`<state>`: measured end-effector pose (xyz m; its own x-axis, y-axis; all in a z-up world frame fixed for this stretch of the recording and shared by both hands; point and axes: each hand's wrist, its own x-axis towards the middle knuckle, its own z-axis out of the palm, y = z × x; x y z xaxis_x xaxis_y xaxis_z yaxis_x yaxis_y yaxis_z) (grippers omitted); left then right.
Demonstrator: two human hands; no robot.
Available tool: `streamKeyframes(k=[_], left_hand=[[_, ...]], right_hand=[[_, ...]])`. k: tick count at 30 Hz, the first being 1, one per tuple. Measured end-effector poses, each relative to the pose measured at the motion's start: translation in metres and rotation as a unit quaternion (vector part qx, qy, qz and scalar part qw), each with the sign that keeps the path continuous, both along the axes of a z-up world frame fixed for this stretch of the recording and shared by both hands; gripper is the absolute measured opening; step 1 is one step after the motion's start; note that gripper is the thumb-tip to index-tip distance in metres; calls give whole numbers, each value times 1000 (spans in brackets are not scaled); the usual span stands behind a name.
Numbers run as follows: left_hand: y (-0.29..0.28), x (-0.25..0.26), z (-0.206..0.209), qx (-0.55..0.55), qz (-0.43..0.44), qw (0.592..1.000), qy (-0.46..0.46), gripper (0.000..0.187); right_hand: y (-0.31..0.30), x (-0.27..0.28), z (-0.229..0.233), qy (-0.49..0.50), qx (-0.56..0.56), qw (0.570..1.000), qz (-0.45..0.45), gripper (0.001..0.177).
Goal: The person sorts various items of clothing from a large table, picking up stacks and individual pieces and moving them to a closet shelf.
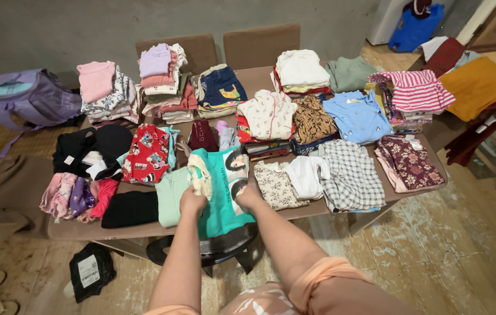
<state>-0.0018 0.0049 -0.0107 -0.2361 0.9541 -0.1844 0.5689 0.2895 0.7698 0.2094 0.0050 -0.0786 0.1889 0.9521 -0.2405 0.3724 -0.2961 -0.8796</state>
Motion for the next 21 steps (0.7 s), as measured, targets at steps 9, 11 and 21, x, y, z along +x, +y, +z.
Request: streamKeyframes(k=[9,11,21], left_hand=[[10,12,31,-2,-37,971,-237,54],[9,14,33,-7,-43,974,-220,51],[27,-1,42,43,-67,953,-293,63]], right_hand=[[-8,4,8,133,12,991,-28,56],[-7,4,8,172,27,983,-65,78],[-21,15,17,226,-1,973,-43,69]])
